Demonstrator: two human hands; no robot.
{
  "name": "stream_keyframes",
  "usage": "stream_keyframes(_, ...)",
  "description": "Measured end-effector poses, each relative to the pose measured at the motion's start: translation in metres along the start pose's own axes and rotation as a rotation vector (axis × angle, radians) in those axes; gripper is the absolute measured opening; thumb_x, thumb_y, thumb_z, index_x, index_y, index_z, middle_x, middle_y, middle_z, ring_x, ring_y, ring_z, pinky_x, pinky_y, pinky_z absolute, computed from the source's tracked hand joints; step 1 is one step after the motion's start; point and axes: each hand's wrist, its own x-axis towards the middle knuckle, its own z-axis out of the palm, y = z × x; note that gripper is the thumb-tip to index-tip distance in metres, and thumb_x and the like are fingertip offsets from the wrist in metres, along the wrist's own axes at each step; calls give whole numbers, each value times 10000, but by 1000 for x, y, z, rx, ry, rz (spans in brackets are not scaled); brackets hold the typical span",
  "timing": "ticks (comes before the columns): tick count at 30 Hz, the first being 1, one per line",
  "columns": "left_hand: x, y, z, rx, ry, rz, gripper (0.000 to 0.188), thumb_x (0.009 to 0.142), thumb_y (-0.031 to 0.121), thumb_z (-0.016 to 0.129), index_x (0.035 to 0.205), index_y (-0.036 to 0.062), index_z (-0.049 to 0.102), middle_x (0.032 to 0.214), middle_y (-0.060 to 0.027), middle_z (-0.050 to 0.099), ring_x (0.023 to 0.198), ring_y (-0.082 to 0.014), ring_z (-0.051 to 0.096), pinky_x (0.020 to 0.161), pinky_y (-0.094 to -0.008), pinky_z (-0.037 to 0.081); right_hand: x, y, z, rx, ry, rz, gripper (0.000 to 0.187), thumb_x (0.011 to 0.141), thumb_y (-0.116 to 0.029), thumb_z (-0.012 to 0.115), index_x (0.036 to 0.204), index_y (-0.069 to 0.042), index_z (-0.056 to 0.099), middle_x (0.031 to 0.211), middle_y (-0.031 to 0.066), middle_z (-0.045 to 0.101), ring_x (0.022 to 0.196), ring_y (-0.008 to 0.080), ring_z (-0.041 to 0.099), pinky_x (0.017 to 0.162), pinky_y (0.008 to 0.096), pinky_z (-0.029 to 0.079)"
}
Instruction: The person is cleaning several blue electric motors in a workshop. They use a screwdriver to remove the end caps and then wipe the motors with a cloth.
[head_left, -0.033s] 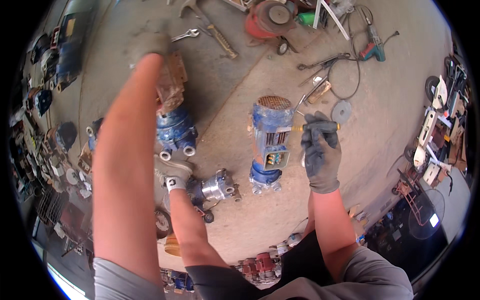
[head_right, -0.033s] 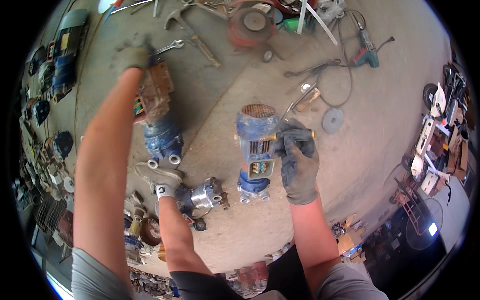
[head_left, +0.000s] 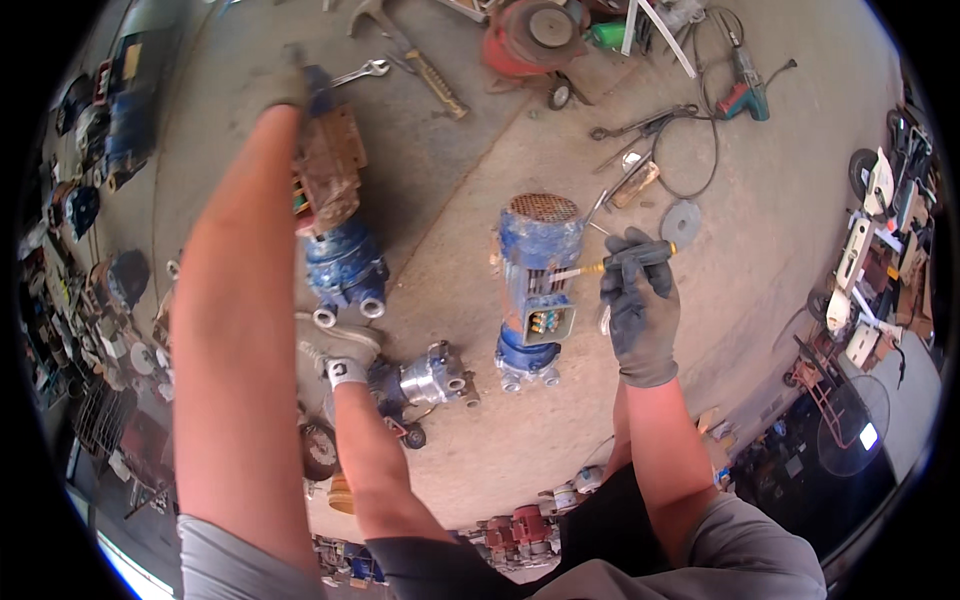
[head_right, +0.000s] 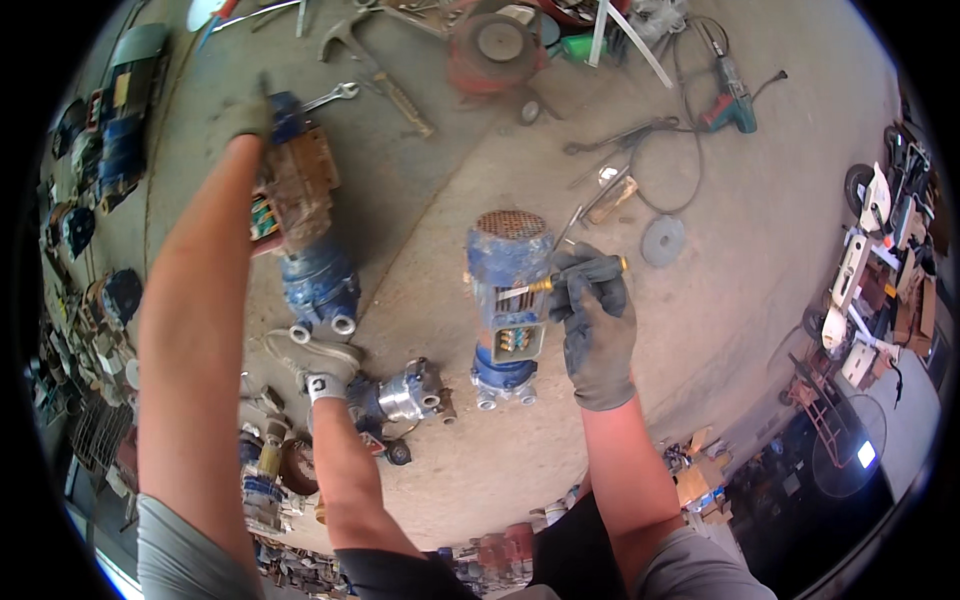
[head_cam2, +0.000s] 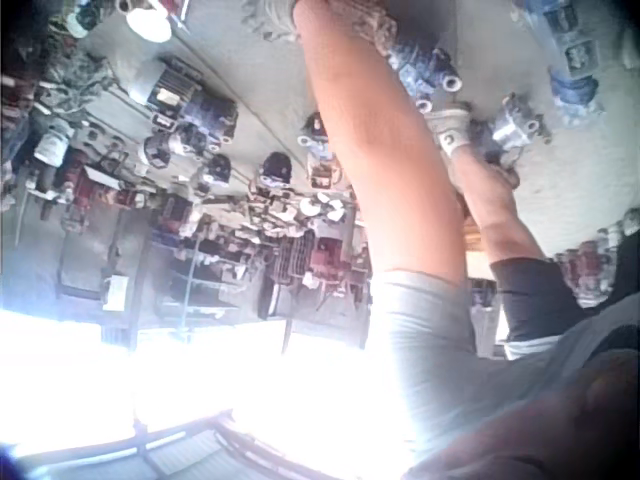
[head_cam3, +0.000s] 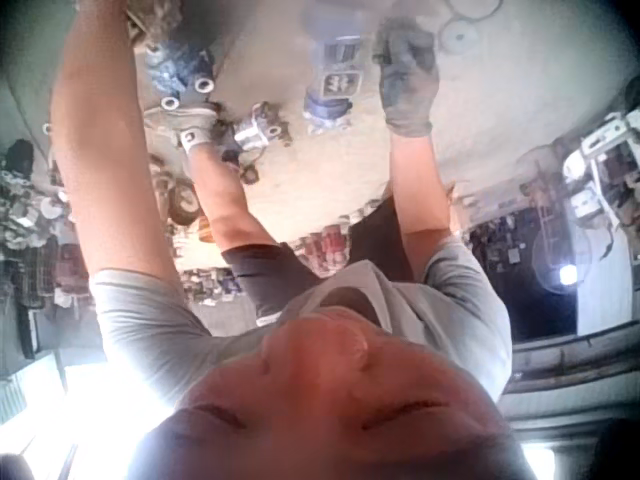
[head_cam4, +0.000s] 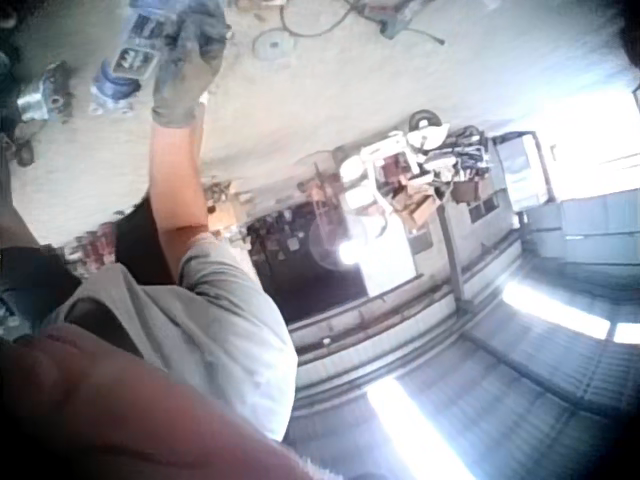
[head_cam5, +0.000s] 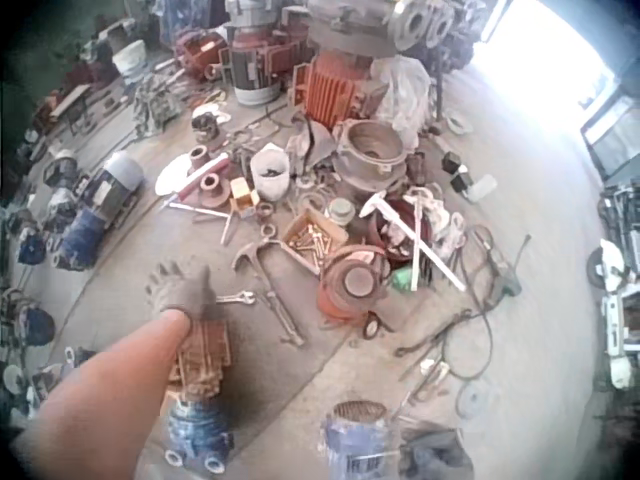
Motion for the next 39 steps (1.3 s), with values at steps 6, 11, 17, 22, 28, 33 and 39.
stream_keyframes(6, 16, 6, 56, 68, -91, 23, 981, 1062, 802, 220, 1611, 52, 535, 1620, -311, 524, 1489, -453, 545, 1245, -514, 411, 90, 26, -42, -371, 170, -55, 274, 1096, -265, 702, 1254, -53, 629, 1068, 21, 667, 892, 82, 607, 715, 257, 487)
stream_keyframes(11, 52, -11, 56, 213, -141, 259, 870, 1068, 772, 279, 1611, 151, 558, 1578, -304, 570, 1459, -433, 579, 1211, -518, 440, 202, 57, -29, -438, 76, -106, 204, 1101, -202, 685, 1233, -57, 631, 986, 0, 636, 832, 73, 590, 694, 260, 500)
stream_keyframes(17, 79, -29, 81, 95, -86, 182, 865, 1020, 787, 392, 1566, 154, 613, 1569, -264, 600, 1407, -415, 631, 1170, -523, 482, 238, 84, -51, -849, -80, -222, 209, 1036, -143, 734, 1183, -13, 661, 945, 45, 714, 793, 109, 642, 734, 302, 551)
stream_keyframes(22, 54, -16, 65, 28, -93, 58, 1014, 940, 880, 459, 1527, 74, 646, 1487, -239, 681, 1416, -390, 632, 1179, -490, 482, 212, 70, -42, -1133, -132, -179, 233, 978, -109, 745, 1165, 10, 674, 1000, 136, 783, 901, 206, 765, 835, 353, 596)
stream_keyframes(28, 40, -5, 43, 26, -131, -14, 906, 954, 830, 457, 1472, 126, 695, 1535, -205, 647, 1381, -388, 656, 1141, -520, 511, 231, 68, -45, -1066, -204, -138, 273, 968, -93, 742, 1201, 28, 669, 1023, 175, 794, 931, 248, 787, 854, 369, 605)
stream_keyframes(33, 36, 0, 42, 8, -114, -22, 942, 954, 843, 464, 1491, 99, 675, 1512, -234, 658, 1396, -386, 646, 1155, -507, 502, 232, 71, -39, -1056, -249, -116, 284, 991, -69, 724, 1252, 24, 661, 1057, 141, 794, 935, 206, 775, 849, 339, 606)
stream_keyframes(39, 40, -4, 43, 9, -114, 35, 913, 959, 813, 458, 1490, 102, 676, 1519, -212, 653, 1405, -380, 634, 1157, -501, 501, 231, 49, -20, -1057, -417, -53, 321, 970, -69, 753, 1258, 34, 656, 1085, 143, 790, 979, 201, 773, 876, 337, 606)
